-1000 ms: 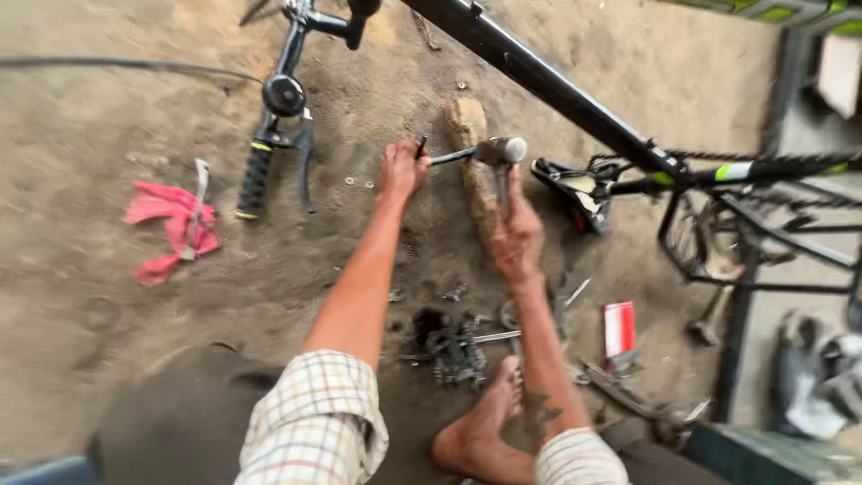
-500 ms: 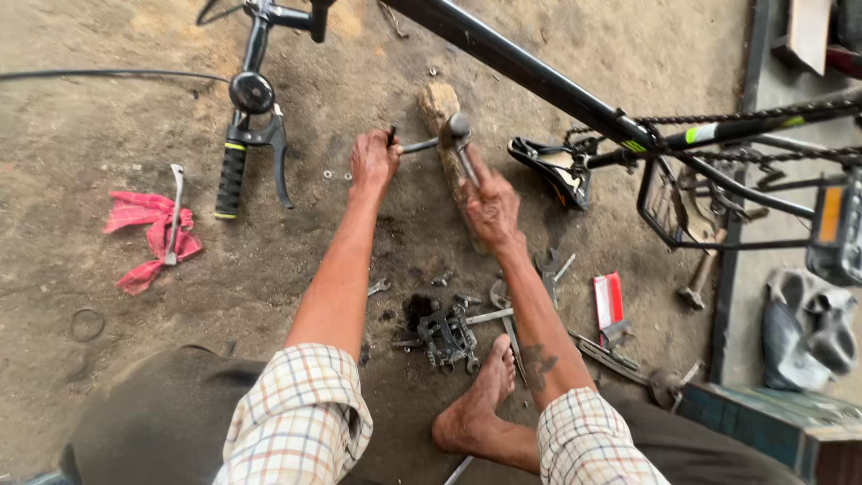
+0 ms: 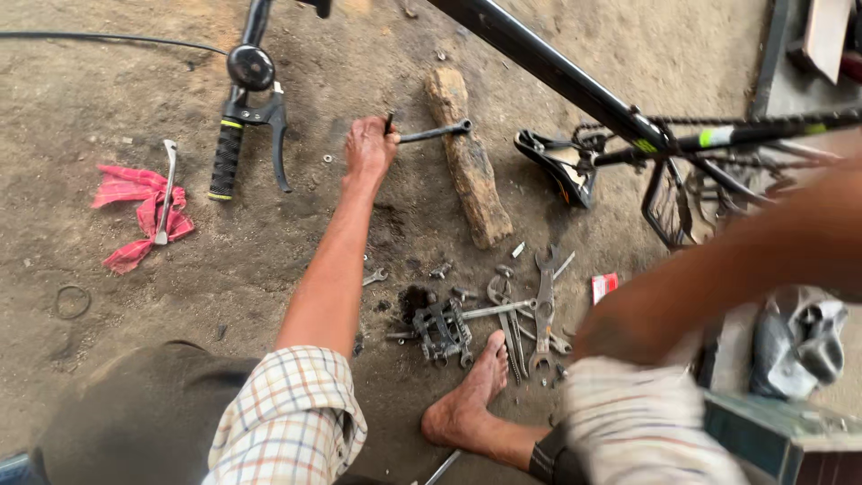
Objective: The person sits on the ground and uses a wrench and hammer to repair a bicycle pedal. They clean the pedal, strike the wrench with a hammer to adjust it, and then install the pedal onto the bicycle crank.
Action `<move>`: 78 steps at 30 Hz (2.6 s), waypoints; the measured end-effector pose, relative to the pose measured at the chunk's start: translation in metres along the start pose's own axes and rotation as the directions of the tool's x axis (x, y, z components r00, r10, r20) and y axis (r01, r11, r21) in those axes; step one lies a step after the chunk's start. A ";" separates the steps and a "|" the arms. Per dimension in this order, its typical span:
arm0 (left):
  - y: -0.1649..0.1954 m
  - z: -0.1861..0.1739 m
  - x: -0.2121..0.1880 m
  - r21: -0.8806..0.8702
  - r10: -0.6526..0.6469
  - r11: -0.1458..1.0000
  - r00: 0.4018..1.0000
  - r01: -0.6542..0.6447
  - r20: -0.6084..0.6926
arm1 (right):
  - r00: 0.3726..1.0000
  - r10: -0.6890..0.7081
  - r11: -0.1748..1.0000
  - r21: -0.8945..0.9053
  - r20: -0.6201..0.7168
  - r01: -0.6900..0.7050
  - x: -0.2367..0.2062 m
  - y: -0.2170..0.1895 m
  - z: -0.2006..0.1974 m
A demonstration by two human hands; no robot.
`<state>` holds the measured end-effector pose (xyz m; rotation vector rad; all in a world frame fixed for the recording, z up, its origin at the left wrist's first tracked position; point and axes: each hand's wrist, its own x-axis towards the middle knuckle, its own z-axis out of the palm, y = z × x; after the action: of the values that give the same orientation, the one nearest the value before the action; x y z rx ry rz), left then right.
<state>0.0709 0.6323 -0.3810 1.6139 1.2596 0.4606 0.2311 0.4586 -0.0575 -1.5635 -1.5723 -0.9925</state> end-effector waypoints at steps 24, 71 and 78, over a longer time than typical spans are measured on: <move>0.026 -0.045 -0.033 -0.874 -0.098 0.383 0.954 0.300 0.285 | -0.347 0.595 -0.339 -0.165 0.725 -0.926 -0.273 -0.066 0.057; 0.251 -0.150 -0.382 -0.700 0.867 0.486 0.389 -0.524 0.311 | 0.510 0.586 -0.230 0.733 0.630 -0.640 -0.125 -0.202 -0.240; 0.260 -0.155 -0.426 -0.646 0.948 0.317 0.255 -0.695 0.191 | 0.567 0.615 -0.249 0.817 0.548 -0.519 -0.149 -0.204 -0.264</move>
<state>-0.0823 0.3382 0.0226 1.7141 -0.3478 0.7981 0.0213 0.1600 -0.0760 -0.8856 -0.6933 0.6291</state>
